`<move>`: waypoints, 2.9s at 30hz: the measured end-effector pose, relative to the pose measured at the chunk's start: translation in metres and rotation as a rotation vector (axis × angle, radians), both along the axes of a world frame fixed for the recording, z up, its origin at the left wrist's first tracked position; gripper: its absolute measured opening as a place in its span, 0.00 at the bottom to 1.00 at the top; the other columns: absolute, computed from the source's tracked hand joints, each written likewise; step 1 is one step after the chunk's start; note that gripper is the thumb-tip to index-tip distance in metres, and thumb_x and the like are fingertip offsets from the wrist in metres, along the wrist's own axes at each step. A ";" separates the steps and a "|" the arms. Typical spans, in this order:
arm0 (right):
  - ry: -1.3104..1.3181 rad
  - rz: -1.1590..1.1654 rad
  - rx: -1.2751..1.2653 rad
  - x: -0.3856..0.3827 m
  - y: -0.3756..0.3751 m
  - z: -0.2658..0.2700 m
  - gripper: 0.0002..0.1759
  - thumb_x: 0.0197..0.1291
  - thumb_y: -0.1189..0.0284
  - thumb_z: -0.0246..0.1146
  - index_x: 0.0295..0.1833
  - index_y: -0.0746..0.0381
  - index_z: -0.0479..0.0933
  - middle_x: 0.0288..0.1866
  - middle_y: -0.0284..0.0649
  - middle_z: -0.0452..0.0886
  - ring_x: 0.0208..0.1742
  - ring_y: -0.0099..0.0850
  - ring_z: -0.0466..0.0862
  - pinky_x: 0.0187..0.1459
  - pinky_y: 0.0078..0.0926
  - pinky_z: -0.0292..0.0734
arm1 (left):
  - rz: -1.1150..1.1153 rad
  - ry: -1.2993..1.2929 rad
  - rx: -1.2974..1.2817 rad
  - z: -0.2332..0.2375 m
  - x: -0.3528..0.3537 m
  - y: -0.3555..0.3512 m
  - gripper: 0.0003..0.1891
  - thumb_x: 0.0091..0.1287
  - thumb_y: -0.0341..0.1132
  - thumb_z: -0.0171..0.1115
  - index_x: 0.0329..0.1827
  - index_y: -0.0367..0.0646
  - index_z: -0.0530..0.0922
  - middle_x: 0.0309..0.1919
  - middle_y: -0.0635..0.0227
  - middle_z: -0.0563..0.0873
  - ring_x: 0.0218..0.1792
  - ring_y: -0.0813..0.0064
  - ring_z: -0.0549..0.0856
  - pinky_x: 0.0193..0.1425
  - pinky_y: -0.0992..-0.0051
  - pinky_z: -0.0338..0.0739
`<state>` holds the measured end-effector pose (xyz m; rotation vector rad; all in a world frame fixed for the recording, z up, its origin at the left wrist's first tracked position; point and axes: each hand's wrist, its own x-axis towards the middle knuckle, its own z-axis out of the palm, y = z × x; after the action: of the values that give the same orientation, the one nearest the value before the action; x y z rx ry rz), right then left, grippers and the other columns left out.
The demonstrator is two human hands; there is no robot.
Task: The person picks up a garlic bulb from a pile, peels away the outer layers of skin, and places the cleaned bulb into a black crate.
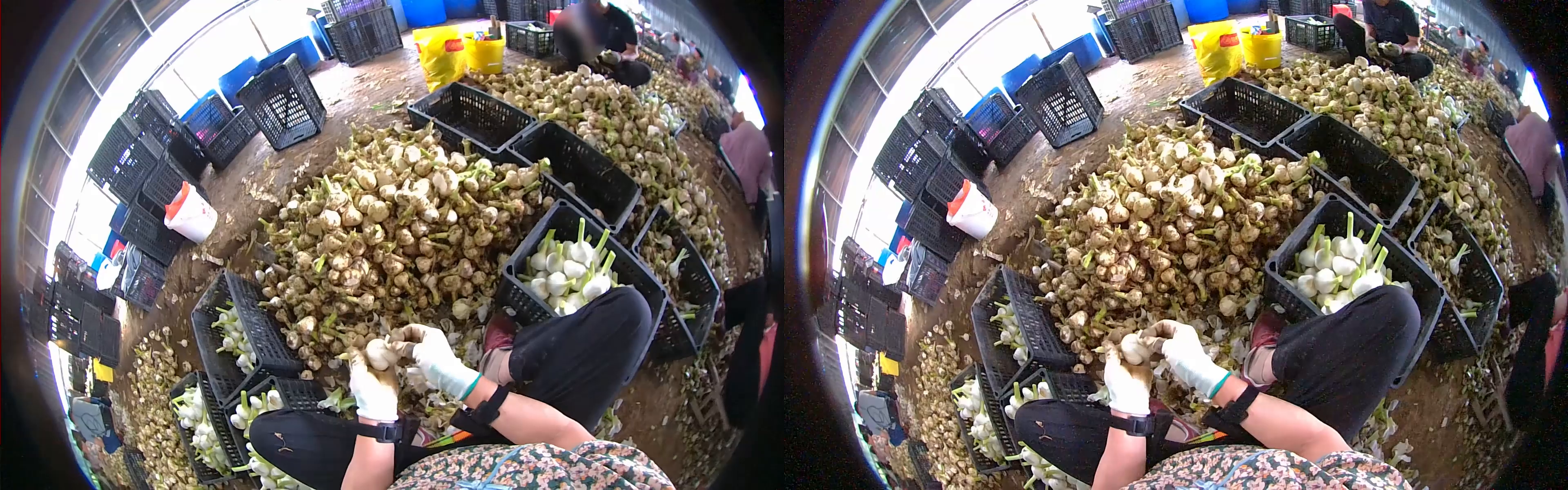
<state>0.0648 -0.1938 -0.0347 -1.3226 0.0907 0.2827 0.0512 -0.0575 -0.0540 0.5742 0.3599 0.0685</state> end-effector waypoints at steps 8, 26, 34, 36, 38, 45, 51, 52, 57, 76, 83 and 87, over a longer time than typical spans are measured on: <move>-0.326 -0.031 -0.178 -0.002 0.000 -0.003 0.23 0.57 0.80 0.71 0.60 0.66 0.78 0.56 0.40 0.82 0.56 0.29 0.81 0.61 0.26 0.75 | 0.013 0.044 0.110 0.000 0.003 -0.013 0.25 0.78 0.55 0.46 0.54 0.39 0.75 0.48 0.60 0.84 0.49 0.62 0.83 0.59 0.63 0.75; 0.418 0.040 0.395 0.012 0.009 -0.016 0.25 0.66 0.70 0.66 0.66 0.67 0.72 0.55 0.41 0.82 0.56 0.26 0.80 0.55 0.25 0.78 | 0.138 0.156 -0.162 -0.022 0.032 0.015 0.12 0.77 0.43 0.50 0.45 0.47 0.80 0.44 0.64 0.88 0.47 0.60 0.87 0.58 0.54 0.82; -0.005 -0.189 -0.094 0.013 0.030 -0.033 0.13 0.63 0.74 0.68 0.52 0.69 0.82 0.41 0.35 0.86 0.38 0.23 0.82 0.42 0.22 0.78 | 0.167 0.106 0.043 -0.024 0.026 -0.015 0.15 0.80 0.48 0.45 0.45 0.50 0.75 0.46 0.63 0.85 0.44 0.65 0.84 0.46 0.64 0.82; 0.289 -0.261 0.321 0.016 0.029 -0.032 0.10 0.65 0.75 0.67 0.48 0.69 0.81 0.38 0.37 0.85 0.37 0.22 0.82 0.38 0.22 0.79 | 0.126 0.150 -0.028 -0.024 0.025 -0.011 0.14 0.79 0.47 0.45 0.44 0.50 0.76 0.46 0.63 0.86 0.44 0.64 0.85 0.46 0.63 0.82; 0.399 -0.281 0.459 0.014 0.031 -0.035 0.07 0.66 0.76 0.65 0.46 0.68 0.80 0.37 0.37 0.85 0.35 0.23 0.82 0.36 0.22 0.78 | 0.087 0.194 -0.097 -0.024 0.025 -0.004 0.14 0.79 0.46 0.45 0.44 0.50 0.77 0.45 0.63 0.86 0.44 0.63 0.85 0.47 0.63 0.83; 0.456 -0.240 0.804 0.033 0.007 -0.082 0.05 0.69 0.78 0.57 0.44 0.68 0.76 0.33 0.41 0.81 0.32 0.33 0.80 0.35 0.31 0.77 | 0.105 -0.002 -0.335 -0.033 0.028 0.016 0.17 0.74 0.42 0.49 0.36 0.41 0.83 0.40 0.57 0.89 0.48 0.55 0.87 0.61 0.50 0.81; 0.024 0.449 -0.955 0.036 -0.034 -0.124 0.23 0.60 0.56 0.61 0.54 0.59 0.82 0.54 0.58 0.82 0.54 0.51 0.83 0.57 0.46 0.77 | 0.348 -0.090 -0.346 0.007 0.078 0.121 0.23 0.73 0.44 0.55 0.61 0.33 0.72 0.59 0.44 0.79 0.58 0.45 0.81 0.66 0.45 0.77; 0.025 0.313 -1.011 0.047 -0.036 -0.125 0.22 0.61 0.58 0.60 0.57 0.57 0.81 0.55 0.58 0.82 0.55 0.51 0.83 0.58 0.47 0.76 | 0.507 -0.116 -0.369 0.031 0.092 0.144 0.27 0.74 0.47 0.55 0.65 0.32 0.68 0.61 0.41 0.77 0.60 0.42 0.79 0.68 0.45 0.76; 0.328 0.132 -1.552 0.090 -0.079 -0.148 0.22 0.63 0.68 0.56 0.62 0.50 0.79 0.70 0.47 0.73 0.68 0.46 0.75 0.64 0.43 0.74 | 0.536 -0.217 -0.114 0.091 0.102 0.182 0.35 0.72 0.49 0.60 0.71 0.32 0.62 0.57 0.41 0.79 0.59 0.46 0.81 0.68 0.49 0.77; -0.115 -0.067 -0.054 0.034 -0.007 0.006 0.18 0.60 0.64 0.72 0.50 0.64 0.79 0.42 0.33 0.84 0.42 0.19 0.80 0.47 0.22 0.78 | -0.244 -0.326 1.020 0.016 0.016 -0.004 0.40 0.50 0.19 0.77 0.68 0.41 0.66 0.63 0.63 0.75 0.62 0.69 0.77 0.69 0.70 0.73; -0.004 0.085 0.223 0.017 -0.014 0.025 0.18 0.62 0.73 0.69 0.55 0.67 0.79 0.47 0.35 0.86 0.46 0.21 0.82 0.52 0.24 0.78 | -0.100 -0.380 1.334 0.036 -0.003 0.000 0.41 0.43 0.18 0.79 0.63 0.40 0.69 0.60 0.64 0.76 0.60 0.69 0.77 0.68 0.70 0.73; 0.078 0.122 0.446 0.015 -0.021 0.018 0.17 0.65 0.76 0.66 0.57 0.69 0.77 0.49 0.37 0.85 0.46 0.25 0.85 0.51 0.25 0.80 | -0.135 -0.325 1.265 0.035 -0.005 0.000 0.42 0.45 0.16 0.76 0.66 0.41 0.67 0.61 0.65 0.76 0.59 0.69 0.78 0.65 0.71 0.76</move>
<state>0.0800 -0.2147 -0.0163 -0.8758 0.0102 0.4312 0.0459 -0.0570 -0.0189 1.8083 -0.0922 0.2624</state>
